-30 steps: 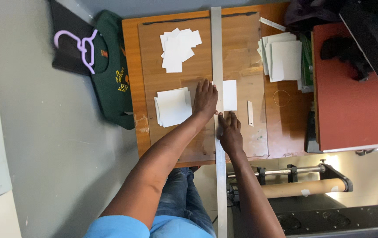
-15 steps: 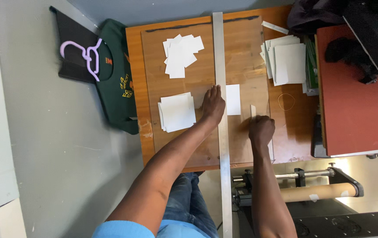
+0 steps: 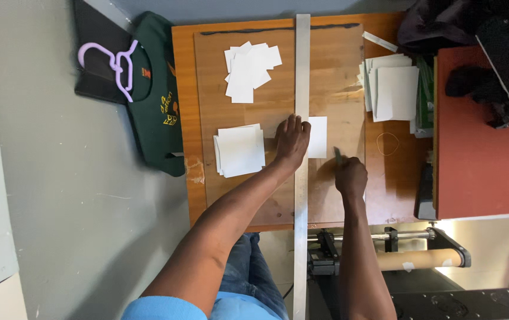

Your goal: The person uses a paper cutter to trim white paper sheets on a wooden table. They repeatedly place a sheet against the guide, press the cutter arm down, and move the trimmed piece aside. The process continues with multiple sheets throughout the clip.

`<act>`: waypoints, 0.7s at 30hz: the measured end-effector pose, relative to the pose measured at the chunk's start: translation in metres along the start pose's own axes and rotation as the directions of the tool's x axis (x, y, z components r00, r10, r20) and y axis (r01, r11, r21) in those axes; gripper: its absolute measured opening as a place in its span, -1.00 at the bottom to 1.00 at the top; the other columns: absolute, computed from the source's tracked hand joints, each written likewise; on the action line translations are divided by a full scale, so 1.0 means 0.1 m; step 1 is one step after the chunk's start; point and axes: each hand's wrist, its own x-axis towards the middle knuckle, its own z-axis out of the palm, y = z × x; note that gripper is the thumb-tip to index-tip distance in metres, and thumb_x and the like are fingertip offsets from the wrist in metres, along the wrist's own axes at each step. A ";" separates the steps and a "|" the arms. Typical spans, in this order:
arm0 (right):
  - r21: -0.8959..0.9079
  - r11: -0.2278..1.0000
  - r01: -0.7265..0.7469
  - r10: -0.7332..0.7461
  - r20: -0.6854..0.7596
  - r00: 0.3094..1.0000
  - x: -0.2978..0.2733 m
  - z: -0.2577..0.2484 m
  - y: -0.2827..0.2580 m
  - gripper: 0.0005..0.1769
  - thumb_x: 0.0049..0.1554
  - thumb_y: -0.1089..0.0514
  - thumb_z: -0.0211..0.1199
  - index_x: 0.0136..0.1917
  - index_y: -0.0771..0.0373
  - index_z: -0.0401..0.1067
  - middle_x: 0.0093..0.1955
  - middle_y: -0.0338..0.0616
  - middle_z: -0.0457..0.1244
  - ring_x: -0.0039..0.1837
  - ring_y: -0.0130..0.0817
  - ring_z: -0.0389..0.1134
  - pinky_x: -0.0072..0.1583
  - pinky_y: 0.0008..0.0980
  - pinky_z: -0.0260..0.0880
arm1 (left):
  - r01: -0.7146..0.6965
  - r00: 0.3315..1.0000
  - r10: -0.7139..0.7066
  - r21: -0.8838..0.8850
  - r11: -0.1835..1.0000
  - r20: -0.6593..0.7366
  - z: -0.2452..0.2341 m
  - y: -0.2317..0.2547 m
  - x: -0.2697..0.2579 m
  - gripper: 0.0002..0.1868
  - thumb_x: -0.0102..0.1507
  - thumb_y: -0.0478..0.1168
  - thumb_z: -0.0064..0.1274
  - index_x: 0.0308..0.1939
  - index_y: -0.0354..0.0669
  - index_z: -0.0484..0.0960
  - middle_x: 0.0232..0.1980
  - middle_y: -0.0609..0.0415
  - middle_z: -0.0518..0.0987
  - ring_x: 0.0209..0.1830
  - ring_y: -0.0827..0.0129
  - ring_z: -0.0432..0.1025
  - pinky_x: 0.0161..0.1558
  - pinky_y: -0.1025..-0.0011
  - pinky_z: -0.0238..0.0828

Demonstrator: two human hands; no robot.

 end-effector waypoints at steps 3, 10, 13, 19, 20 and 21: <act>0.118 0.975 0.188 -0.155 -0.244 0.957 0.33 0.42 0.34 -0.83 0.16 0.25 0.11 0.00 0.28 0.46 -0.14 0.10 0.31 0.02 0.21 0.40 0.06 0.06 0.40 | -0.024 0.999 0.018 -0.135 0.991 -0.052 -0.04 -0.08 -0.09 -0.46 0.18 -0.30 0.21 0.23 -0.28 0.47 0.30 -0.17 0.48 0.43 -0.01 0.23 0.36 0.04 0.08; 0.215 0.867 0.449 -0.365 -0.338 0.867 0.30 0.32 -0.63 -0.52 0.04 0.44 0.19 0.25 0.33 0.47 -0.17 0.28 0.37 -0.05 0.22 0.45 -0.02 0.09 0.43 | 0.009 0.995 -0.024 -0.144 0.989 -0.096 0.12 -0.09 -0.12 -0.46 0.22 -0.23 0.13 0.30 -0.15 0.48 0.35 -0.04 0.49 0.47 0.08 0.20 0.36 -0.01 0.05; 0.127 0.894 0.429 -0.392 -0.242 0.888 0.50 0.48 -0.67 -0.54 0.14 0.33 0.13 0.29 0.13 0.50 -0.25 0.14 0.33 -0.09 0.21 0.43 -0.01 0.11 0.45 | 0.075 0.992 -0.093 -0.185 0.980 -0.088 0.35 -0.05 -0.06 -0.54 0.26 -0.20 0.00 0.26 -0.05 0.55 0.33 0.08 0.54 0.45 0.15 0.24 0.35 0.03 0.07; -0.177 0.832 0.526 -0.555 -0.280 0.783 0.78 0.72 -0.65 -0.58 0.13 0.10 0.29 0.27 0.15 0.52 -0.35 0.07 0.26 -0.24 0.10 0.44 -0.21 0.04 0.49 | 0.061 0.989 -0.090 -0.231 0.971 -0.117 0.36 -0.06 -0.06 -0.61 0.22 -0.22 0.13 0.14 0.00 0.61 0.34 0.08 0.51 0.43 0.07 0.24 0.28 0.02 0.16; -0.145 0.838 0.526 -0.545 -0.293 0.786 0.72 0.68 -0.64 -0.58 0.17 0.10 0.28 0.29 0.18 0.50 -0.35 0.12 0.26 -0.23 0.15 0.43 -0.21 0.08 0.48 | 0.070 0.994 -0.087 -0.229 0.971 -0.065 0.20 -0.06 -0.10 -0.58 0.23 -0.21 0.11 0.19 0.01 0.58 0.35 0.10 0.49 0.44 0.11 0.23 0.30 0.03 0.14; -0.113 0.837 0.536 -0.542 -0.303 0.784 0.68 0.65 -0.67 -0.59 0.21 0.09 0.27 0.31 0.20 0.49 -0.35 0.17 0.25 -0.23 0.20 0.43 -0.22 0.12 0.47 | 0.088 0.995 -0.094 -0.224 0.971 -0.016 0.03 -0.09 -0.12 -0.54 0.23 -0.21 0.10 0.24 0.01 0.54 0.37 0.13 0.48 0.45 0.14 0.22 0.32 0.04 0.11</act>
